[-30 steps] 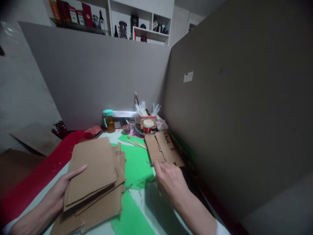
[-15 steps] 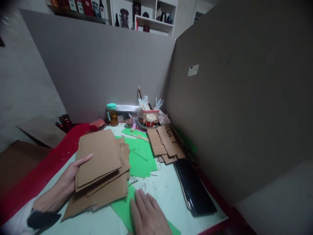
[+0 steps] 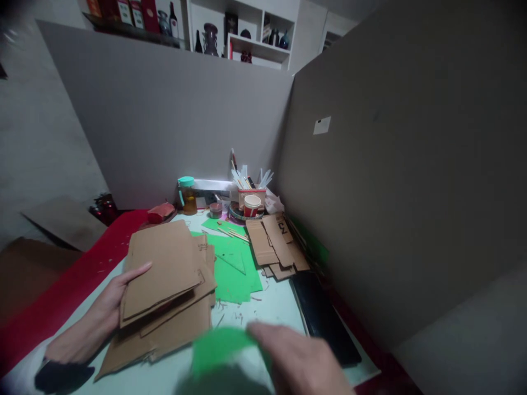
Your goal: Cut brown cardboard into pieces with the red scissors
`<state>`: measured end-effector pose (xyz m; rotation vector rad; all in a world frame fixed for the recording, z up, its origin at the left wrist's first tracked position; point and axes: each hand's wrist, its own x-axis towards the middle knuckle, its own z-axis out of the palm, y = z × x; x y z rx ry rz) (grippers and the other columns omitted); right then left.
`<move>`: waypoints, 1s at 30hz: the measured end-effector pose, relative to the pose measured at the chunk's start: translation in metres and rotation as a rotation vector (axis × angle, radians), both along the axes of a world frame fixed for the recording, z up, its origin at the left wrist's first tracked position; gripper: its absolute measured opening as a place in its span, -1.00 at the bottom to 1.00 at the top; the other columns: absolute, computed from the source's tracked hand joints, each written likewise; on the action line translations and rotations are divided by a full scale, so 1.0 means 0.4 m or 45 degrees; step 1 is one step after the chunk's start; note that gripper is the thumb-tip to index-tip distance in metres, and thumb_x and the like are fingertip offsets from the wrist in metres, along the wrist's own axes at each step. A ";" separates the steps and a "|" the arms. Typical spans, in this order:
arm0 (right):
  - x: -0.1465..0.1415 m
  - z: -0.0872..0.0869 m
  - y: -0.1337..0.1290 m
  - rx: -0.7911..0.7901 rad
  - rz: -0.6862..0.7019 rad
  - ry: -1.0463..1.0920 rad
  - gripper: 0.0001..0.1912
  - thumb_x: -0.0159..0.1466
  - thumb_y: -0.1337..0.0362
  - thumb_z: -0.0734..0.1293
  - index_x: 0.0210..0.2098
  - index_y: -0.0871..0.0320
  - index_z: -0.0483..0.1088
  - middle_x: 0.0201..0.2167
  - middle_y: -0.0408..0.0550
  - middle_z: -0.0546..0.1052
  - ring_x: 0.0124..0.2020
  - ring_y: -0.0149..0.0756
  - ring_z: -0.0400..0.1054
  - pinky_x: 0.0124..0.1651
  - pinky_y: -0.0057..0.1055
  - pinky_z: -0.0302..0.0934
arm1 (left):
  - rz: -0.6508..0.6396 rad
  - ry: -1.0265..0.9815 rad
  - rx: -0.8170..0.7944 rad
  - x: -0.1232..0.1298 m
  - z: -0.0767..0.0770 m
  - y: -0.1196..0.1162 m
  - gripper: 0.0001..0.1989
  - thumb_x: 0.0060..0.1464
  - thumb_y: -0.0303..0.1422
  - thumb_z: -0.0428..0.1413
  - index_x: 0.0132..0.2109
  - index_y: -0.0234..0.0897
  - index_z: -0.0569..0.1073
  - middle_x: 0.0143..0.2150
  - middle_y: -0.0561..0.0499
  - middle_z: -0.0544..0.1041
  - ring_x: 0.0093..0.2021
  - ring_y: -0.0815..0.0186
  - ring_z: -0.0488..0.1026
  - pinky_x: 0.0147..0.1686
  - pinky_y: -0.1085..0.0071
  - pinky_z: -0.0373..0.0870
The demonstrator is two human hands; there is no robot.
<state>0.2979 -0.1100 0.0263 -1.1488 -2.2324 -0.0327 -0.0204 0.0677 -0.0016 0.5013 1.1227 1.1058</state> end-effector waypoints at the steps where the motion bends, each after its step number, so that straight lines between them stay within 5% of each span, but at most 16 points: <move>1: 0.006 0.032 0.012 0.102 -0.131 0.027 -0.55 0.39 0.44 0.16 0.23 0.07 0.29 0.01 0.02 0.64 -0.05 -0.22 0.59 -0.05 -0.42 0.50 | -0.006 0.001 0.004 -0.001 -0.002 0.001 -0.65 0.12 -0.51 0.17 0.06 -0.59 0.47 -0.37 -0.27 0.69 -0.47 0.00 0.65 -0.44 0.08 0.67; 6: 0.007 0.097 0.143 0.132 -0.486 -0.092 -0.53 0.30 0.56 0.11 0.07 0.25 0.49 0.00 0.15 0.63 -0.08 0.02 0.59 -0.10 -0.09 0.50 | -0.020 0.004 0.020 -0.004 -0.008 0.002 -0.62 0.12 -0.49 0.18 0.09 -0.55 0.46 -0.37 -0.26 0.69 -0.44 -0.03 0.65 -0.43 0.06 0.67; 9: 0.029 0.101 0.267 -0.040 -0.531 -0.059 -0.56 0.29 0.57 0.20 0.08 0.23 0.48 -0.12 0.06 0.67 -0.16 -0.12 0.59 -0.10 -0.27 0.47 | -0.019 0.005 0.026 -0.004 -0.005 -0.001 -0.62 0.11 -0.50 0.18 0.08 -0.55 0.45 -0.42 -0.23 0.68 -0.48 -0.01 0.64 -0.50 0.11 0.66; 13: 0.099 0.088 0.429 -0.182 -0.664 -0.044 -0.77 0.41 0.28 0.34 0.04 0.17 0.45 -0.02 -0.02 0.57 -0.09 -0.21 0.53 -0.03 -0.16 0.44 | -0.020 -0.005 0.018 -0.001 0.003 -0.002 -0.64 0.11 -0.53 0.18 0.07 -0.58 0.46 -0.44 -0.24 0.68 -0.48 0.01 0.65 -0.42 0.12 0.68; 16: 0.124 0.059 0.477 -0.262 -0.760 -0.101 -0.66 0.39 0.18 0.37 0.11 0.17 0.40 0.07 0.03 0.50 -0.03 -0.14 0.48 -0.02 -0.09 0.43 | -0.004 -0.020 -0.001 0.002 0.008 -0.001 -0.66 0.12 -0.53 0.16 0.06 -0.57 0.47 -0.39 -0.24 0.69 -0.44 0.05 0.66 -0.39 0.18 0.68; 18: 0.102 0.038 0.449 -0.319 -0.710 -0.166 -0.67 0.40 0.20 0.36 0.11 0.17 0.40 0.09 0.05 0.50 0.00 -0.12 0.47 0.03 -0.05 0.40 | 0.007 -0.029 -0.011 0.003 0.008 -0.001 -0.67 0.12 -0.53 0.16 0.05 -0.54 0.48 -0.37 -0.23 0.70 -0.42 0.07 0.66 -0.39 0.20 0.68; 21: 0.018 0.010 0.335 -0.469 -0.365 -0.287 -0.75 0.45 0.32 0.26 0.05 0.21 0.48 0.16 0.14 0.51 0.16 -0.13 0.42 0.21 -0.13 0.31 | 0.016 -0.036 -0.004 0.000 0.003 -0.002 -0.69 0.11 -0.52 0.18 0.03 -0.52 0.50 -0.34 -0.23 0.70 -0.41 0.05 0.66 -0.41 0.19 0.68; 26: -0.115 -0.054 0.141 -0.722 0.080 -0.383 -0.29 0.45 -0.03 0.18 0.41 0.32 0.09 0.43 0.23 0.10 0.45 0.05 -0.05 0.42 0.12 -0.08 | 0.019 -0.031 0.023 -0.002 -0.002 -0.006 -0.70 0.10 -0.52 0.20 -0.01 -0.52 0.52 -0.36 -0.22 0.69 -0.40 0.05 0.66 -0.40 0.20 0.68; 30: -0.126 -0.110 0.088 -0.700 0.134 -0.381 -0.14 0.42 -0.15 0.13 0.44 0.38 -0.05 0.45 0.31 -0.09 0.48 0.09 -0.30 0.42 0.22 -0.31 | 0.011 0.001 0.033 0.001 0.001 -0.007 -0.69 0.12 -0.53 0.17 0.03 -0.51 0.50 -0.36 -0.21 0.69 -0.43 0.08 0.66 -0.38 0.21 0.68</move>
